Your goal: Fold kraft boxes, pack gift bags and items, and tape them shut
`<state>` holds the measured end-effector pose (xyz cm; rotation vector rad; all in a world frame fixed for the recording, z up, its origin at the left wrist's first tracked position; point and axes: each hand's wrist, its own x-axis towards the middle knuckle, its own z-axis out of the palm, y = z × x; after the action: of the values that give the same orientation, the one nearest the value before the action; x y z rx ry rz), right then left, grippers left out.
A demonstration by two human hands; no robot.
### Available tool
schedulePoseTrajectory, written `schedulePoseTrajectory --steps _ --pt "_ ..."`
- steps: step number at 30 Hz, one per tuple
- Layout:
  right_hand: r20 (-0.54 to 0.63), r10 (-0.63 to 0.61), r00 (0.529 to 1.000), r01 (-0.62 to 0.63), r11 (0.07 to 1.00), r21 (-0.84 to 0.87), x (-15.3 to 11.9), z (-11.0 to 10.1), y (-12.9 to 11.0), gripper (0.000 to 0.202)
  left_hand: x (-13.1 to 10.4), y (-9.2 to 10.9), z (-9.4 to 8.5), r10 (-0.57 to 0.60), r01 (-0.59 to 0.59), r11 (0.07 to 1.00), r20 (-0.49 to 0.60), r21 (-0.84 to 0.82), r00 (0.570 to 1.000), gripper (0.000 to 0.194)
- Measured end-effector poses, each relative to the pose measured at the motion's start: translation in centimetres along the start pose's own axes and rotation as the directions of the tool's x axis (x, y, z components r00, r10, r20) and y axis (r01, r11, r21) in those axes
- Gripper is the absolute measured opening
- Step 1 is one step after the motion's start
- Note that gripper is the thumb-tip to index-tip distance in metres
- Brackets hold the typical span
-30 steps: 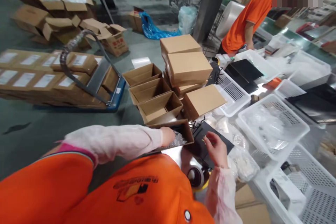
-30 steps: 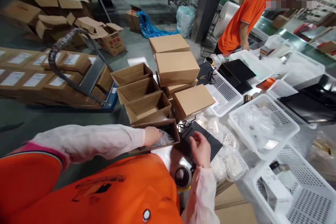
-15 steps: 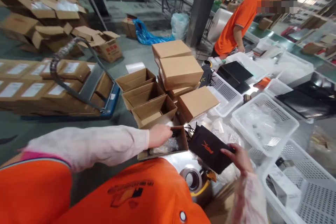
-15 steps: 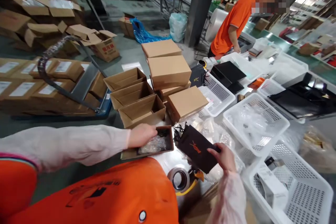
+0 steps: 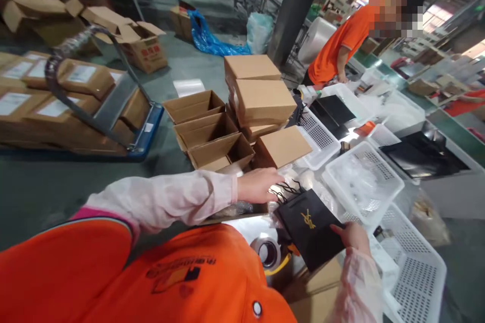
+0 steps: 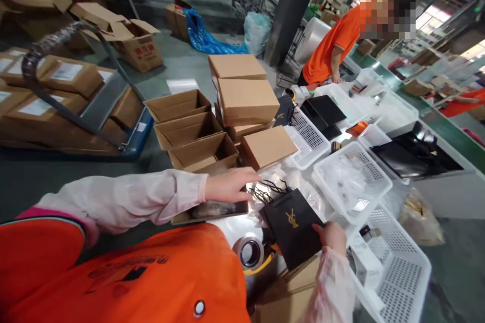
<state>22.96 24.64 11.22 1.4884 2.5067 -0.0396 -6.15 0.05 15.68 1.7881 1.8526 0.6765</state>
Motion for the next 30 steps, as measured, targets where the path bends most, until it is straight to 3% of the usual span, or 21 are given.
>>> schedulePoseTrajectory --steps 4,6,8,10,11,12,14,16,19,20,22,24,26,28,30 --pt "-0.12 0.062 0.991 -0.058 0.998 0.037 -2.0 -4.3 1.0 0.027 0.4 -0.5 -1.0 0.016 -0.019 0.999 -0.076 -0.036 0.997 0.05" --pt "-0.207 -0.012 0.978 0.044 0.988 0.149 -3.5 -7.3 1.2 0.037 0.9 -0.5 -1.8 0.049 -0.058 0.995 -0.107 -0.083 0.993 0.064" --pt "-0.287 -0.122 0.95 0.212 0.928 0.306 -5.5 -10.2 0.9 0.045 1.2 -0.2 -2.9 0.078 -0.096 0.989 -0.154 -0.116 0.985 0.092" --pt "-0.415 -0.21 0.885 0.389 0.824 0.411 -7.4 -12.8 -0.4 0.044 1.1 0.2 -4.4 0.133 -0.16 0.979 -0.195 -0.13 0.972 0.117" --pt "-0.486 -0.243 0.839 0.472 0.769 0.431 -8.1 -13.7 -1.5 0.04 0.8 0.4 -5.3 0.18 -0.21 0.968 -0.2 -0.14 0.963 0.117" --pt "-0.56 -0.27 0.783 0.554 0.712 0.432 -8.6 -14.5 -3.0 0.035 0.3 0.4 -6.3 0.238 -0.269 0.951 -0.196 -0.153 0.951 0.108" --pt "-0.693 -0.288 0.661 0.688 0.6 0.407 -8.8 -15.2 -6.9 0.023 -1.3 0.3 -8.6 0.336 -0.364 0.917 -0.172 -0.166 0.926 0.072" --pt "-0.779 -0.239 0.58 0.758 0.51 0.407 -8.0 -14.7 -11.5 0.017 -3.6 -0.2 -11.1 0.322 -0.345 0.932 -0.181 -0.111 0.929 0.041" --pt "-0.789 -0.168 0.591 0.753 0.464 0.466 -5.9 -12.2 -18.7 0.03 -7.9 -1.5 -14.8 0.1 -0.077 0.993 -0.289 0.088 0.952 0.026" --pt "-0.775 -0.201 0.599 0.754 0.466 0.462 -5.3 -11.0 -20.8 0.037 -9.2 -2.1 -15.8 -0.001 0.055 0.987 -0.331 0.154 0.944 0.025" --pt "-0.696 -0.402 0.595 0.786 0.471 0.4 -4.5 -8.1 -24.6 0.037 -11.2 -3.3 -17.2 -0.191 0.296 0.923 -0.378 0.245 0.906 0.024" --pt "-0.515 -0.665 0.541 0.84 0.457 0.293 -4.0 -5.1 -27.7 0.032 -12.0 -4.5 -17.5 -0.355 0.454 0.848 -0.345 0.272 0.869 0.026" --pt "-0.301 -0.825 0.477 0.878 0.439 0.19 -3.8 -2.3 -30.0 0.036 -11.6 -5.7 -16.7 -0.47 0.526 0.807 -0.246 0.269 0.847 0.03" --pt "-0.2 -0.867 0.456 0.89 0.442 0.109 -3.5 -0.1 -31.6 0.041 -10.1 -7.0 -15.2 -0.546 0.56 0.783 -0.132 0.271 0.828 0.035" --pt "-0.201 -0.87 0.45 0.893 0.444 0.076 -3.1 1.6 -32.4 0.038 -8.2 -8.5 -13.4 -0.589 0.574 0.773 -0.031 0.27 0.807 0.04"
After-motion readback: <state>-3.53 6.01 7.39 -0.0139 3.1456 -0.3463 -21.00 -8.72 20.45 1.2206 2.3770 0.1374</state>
